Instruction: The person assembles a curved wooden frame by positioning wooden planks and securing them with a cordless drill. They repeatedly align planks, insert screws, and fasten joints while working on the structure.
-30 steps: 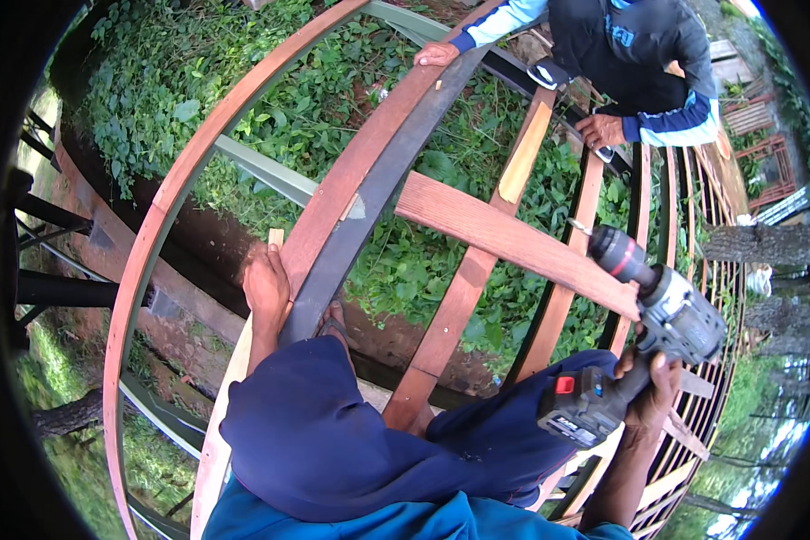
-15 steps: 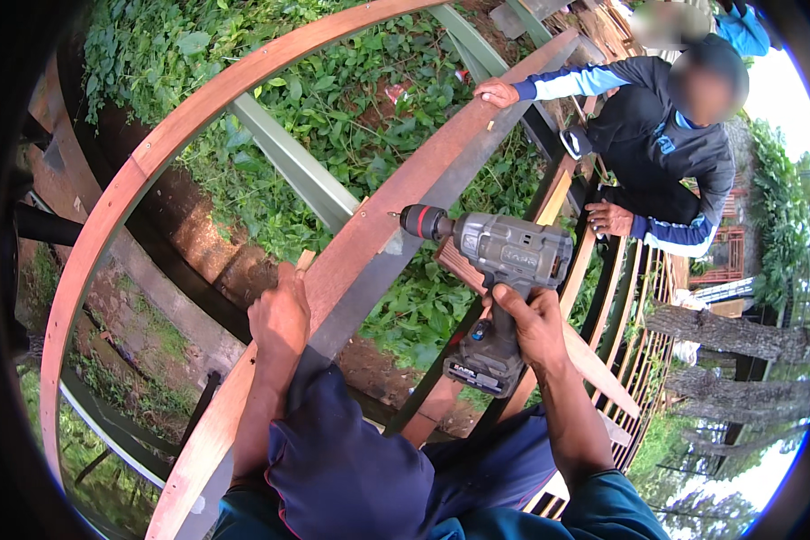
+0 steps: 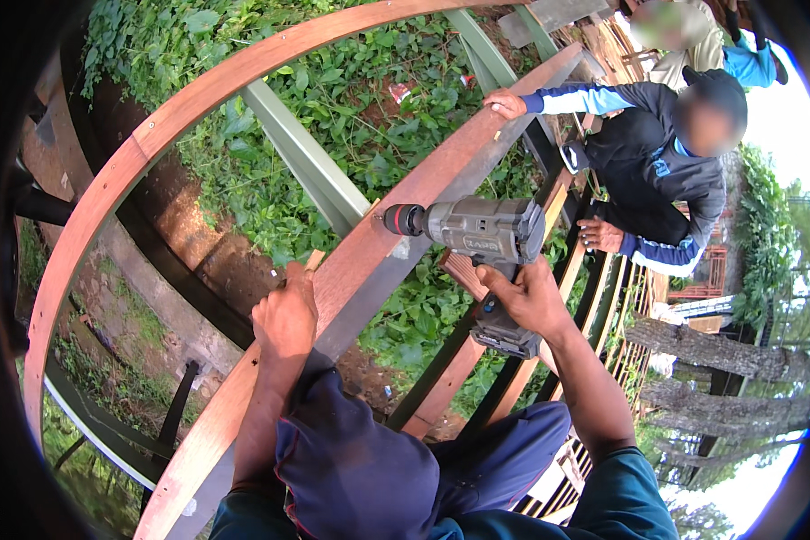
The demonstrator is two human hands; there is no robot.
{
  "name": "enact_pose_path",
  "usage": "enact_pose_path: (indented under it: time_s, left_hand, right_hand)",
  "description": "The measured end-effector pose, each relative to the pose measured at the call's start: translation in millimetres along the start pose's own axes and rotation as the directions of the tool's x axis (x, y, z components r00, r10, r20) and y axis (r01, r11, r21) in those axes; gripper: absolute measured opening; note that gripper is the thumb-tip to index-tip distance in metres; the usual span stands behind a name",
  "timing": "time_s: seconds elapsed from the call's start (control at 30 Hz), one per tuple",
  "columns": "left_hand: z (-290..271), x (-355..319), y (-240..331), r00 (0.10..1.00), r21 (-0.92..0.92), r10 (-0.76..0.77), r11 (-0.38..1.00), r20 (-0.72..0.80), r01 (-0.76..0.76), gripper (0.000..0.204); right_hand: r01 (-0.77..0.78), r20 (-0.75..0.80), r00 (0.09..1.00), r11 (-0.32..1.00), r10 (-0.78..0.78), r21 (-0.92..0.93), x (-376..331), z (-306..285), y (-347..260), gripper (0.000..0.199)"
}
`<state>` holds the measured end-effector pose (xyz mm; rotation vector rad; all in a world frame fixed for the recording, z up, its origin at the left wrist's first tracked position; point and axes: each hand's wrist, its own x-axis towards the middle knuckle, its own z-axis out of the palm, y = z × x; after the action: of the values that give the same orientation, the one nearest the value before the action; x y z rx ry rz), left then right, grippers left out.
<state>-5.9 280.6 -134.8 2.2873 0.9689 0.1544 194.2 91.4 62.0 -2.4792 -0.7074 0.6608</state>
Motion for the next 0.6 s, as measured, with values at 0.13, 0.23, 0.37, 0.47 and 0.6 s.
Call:
enact_pose_path:
  time_s: [0.13,0.23,0.37,0.47,0.6]
  left_hand:
    - [-1.4,0.5,0.8,0.999,-0.03,-0.02,0.999,0.048,0.021,0.019]
    - [-1.1,1.1,0.4,0.998,-0.049,-0.024,0.998,0.051,0.026,0.018]
    - [0.2,0.7,-1.6,0.997,-0.101,-0.022,0.994,0.069,0.029,0.017]
    - [0.4,-0.6,-1.5,0.998,-0.104,-0.017,0.994,0.068,0.024,0.017]
    - [0.1,0.0,0.2,0.996,-0.09,-0.011,0.996,0.085,0.019,0.018]
  right_hand:
    - [0.382,0.139,0.924,0.875,-0.356,-0.299,20.3,-18.8,-12.2,0.029]
    - [0.516,0.325,0.856,0.634,-0.401,-0.577,38.6,-40.9,-34.7,0.047]
    - [0.607,0.554,0.784,0.527,-0.279,-0.595,76.6,-54.6,-64.4,0.059]
    - [0.618,0.62,0.759,0.52,-0.199,-0.59,98.4,-59.2,-77.4,0.057]
    - [0.074,0.572,0.803,0.924,0.168,-0.375,90.8,-51.2,-75.3,0.042]
